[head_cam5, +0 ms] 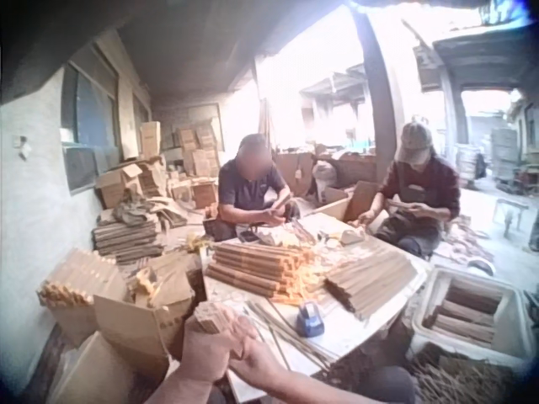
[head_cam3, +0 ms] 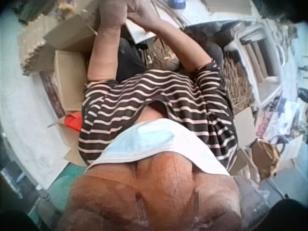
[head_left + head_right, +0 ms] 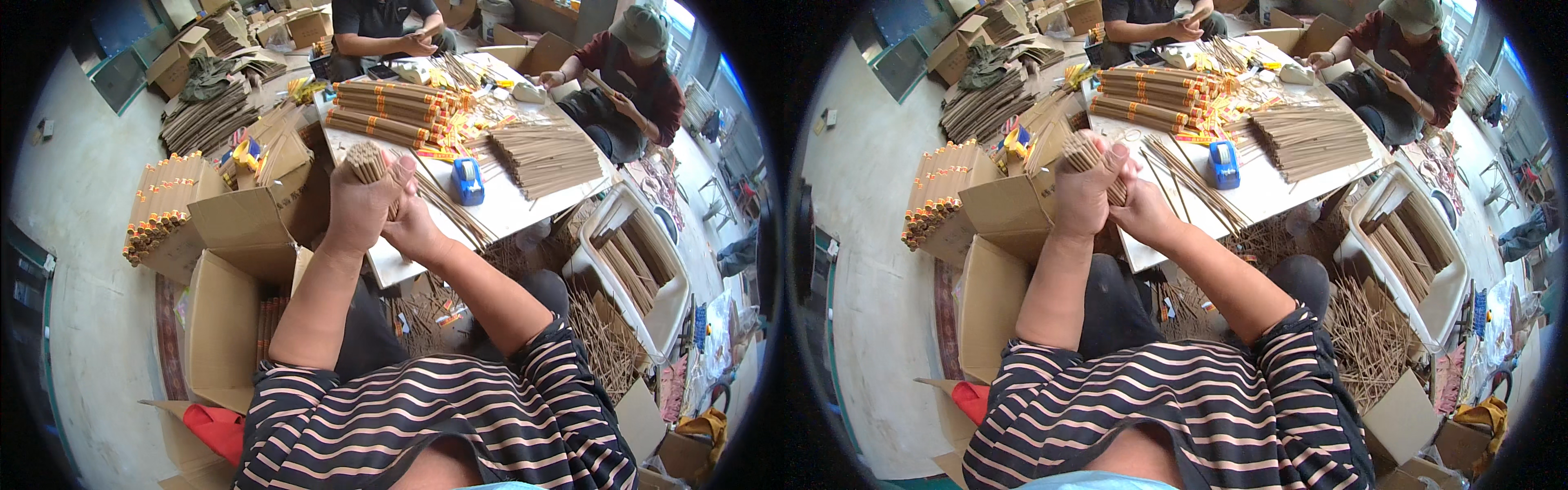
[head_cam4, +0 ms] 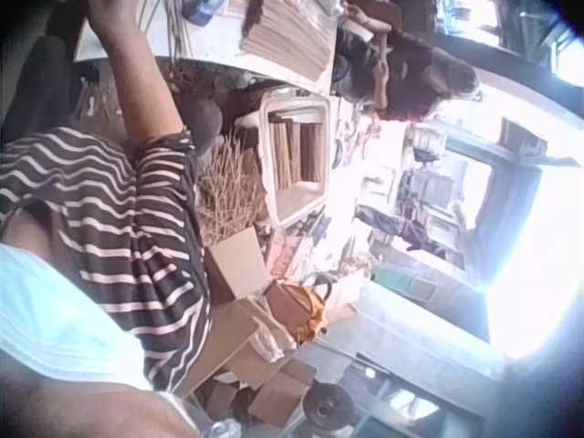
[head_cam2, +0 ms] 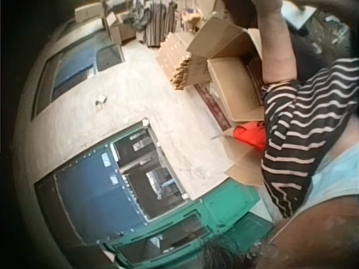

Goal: The person gathers bundles of incense sticks, aligns them, and wraps a paper label around the middle using a tape dispenser. The finished bundles are placed into a cardboard box. The person repeats this process for multiple bundles.

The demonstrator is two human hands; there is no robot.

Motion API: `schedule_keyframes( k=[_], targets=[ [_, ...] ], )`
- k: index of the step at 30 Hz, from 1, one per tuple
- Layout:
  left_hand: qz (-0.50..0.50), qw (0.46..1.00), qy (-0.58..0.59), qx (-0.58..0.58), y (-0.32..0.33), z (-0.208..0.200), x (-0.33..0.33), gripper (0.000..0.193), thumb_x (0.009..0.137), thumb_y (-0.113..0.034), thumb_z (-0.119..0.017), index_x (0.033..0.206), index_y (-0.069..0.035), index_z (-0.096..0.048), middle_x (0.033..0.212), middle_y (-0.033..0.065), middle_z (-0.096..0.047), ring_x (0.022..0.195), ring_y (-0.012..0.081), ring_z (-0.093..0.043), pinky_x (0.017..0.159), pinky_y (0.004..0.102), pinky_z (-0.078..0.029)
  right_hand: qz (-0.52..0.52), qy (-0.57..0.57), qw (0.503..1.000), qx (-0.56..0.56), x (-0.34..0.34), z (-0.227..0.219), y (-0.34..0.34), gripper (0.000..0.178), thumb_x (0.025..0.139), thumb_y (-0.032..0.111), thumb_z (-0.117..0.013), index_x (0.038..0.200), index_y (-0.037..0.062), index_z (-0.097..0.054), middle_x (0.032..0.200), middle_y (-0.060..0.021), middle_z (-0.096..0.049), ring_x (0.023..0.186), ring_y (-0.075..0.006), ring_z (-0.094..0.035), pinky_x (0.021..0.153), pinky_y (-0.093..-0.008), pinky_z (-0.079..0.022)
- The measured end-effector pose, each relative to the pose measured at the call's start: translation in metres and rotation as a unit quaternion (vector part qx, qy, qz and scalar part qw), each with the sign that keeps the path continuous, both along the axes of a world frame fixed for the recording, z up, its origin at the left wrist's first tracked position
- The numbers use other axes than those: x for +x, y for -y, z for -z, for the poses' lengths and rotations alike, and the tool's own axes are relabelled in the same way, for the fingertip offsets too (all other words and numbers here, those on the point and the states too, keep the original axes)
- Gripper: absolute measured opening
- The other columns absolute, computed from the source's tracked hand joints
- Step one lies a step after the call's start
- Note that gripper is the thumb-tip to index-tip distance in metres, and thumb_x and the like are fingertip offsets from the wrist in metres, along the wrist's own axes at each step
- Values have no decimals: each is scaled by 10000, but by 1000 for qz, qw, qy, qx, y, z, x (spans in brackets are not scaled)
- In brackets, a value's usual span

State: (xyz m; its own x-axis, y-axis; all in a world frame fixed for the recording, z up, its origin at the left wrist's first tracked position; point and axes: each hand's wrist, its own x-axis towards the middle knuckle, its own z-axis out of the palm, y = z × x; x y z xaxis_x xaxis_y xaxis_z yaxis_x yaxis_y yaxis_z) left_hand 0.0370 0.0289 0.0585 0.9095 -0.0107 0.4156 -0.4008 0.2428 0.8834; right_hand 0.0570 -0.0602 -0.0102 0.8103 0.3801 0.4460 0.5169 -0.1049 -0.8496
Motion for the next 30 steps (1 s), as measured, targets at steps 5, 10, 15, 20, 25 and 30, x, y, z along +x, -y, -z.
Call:
schedule_keyframes(
  k=[5,10,15,20,25,30],
  targets=[
    [-52,999,-14,-5,10,-9,-23,200,799,-113,-677,737,-60,-494,602,22,-519,518,97,-507,488,227,-437,-6,23,988,150,-21,-12,-9,454,727,146,-691,1113,51,-472,899,-148,-606,854,-279,-613,729,-320,-474],
    [-99,989,25,108,1,-26,-48,209,796,-165,-697,724,-49,-539,631,-17,-547,540,41,-485,484,201,-407,-147,-108,983,-1,-51,-38,17,338,745,133,-683,1011,73,-483,770,-81,-526,685,-193,-526,678,-296,-454],
    [-27,968,-118,222,-20,-54,-39,220,797,-198,-689,835,-29,-554,652,-22,-529,540,38,-480,462,200,-394,131,-59,990,2,26,9,86,425,697,295,-756,991,37,-592,947,-160,-592,826,-244,-580,742,-360,-472],
    [108,903,-312,274,-19,7,-6,264,785,-228,-688,847,-37,-516,616,-35,-466,465,35,-411,412,197,-346,363,-59,862,-348,89,56,114,863,643,523,-723,1196,-52,-395,1021,-217,-562,979,-340,-540,829,-417,-451],
    [169,881,-370,241,-12,49,23,254,784,-203,-697,789,-56,-490,598,-32,-464,428,32,-406,401,185,-353,331,-151,821,-440,121,76,104,912,669,382,-719,1341,-5,-238,1075,-214,-531,1015,-340,-517,849,-391,-450],
    [192,865,-407,221,-15,58,36,227,793,-175,-677,779,-47,-490,598,-26,-471,433,33,-416,403,183,-363,309,-188,812,-458,124,76,115,934,665,309,-702,1375,-11,-186,1071,-218,-532,997,-341,-524,843,-387,-452]
  ],
)
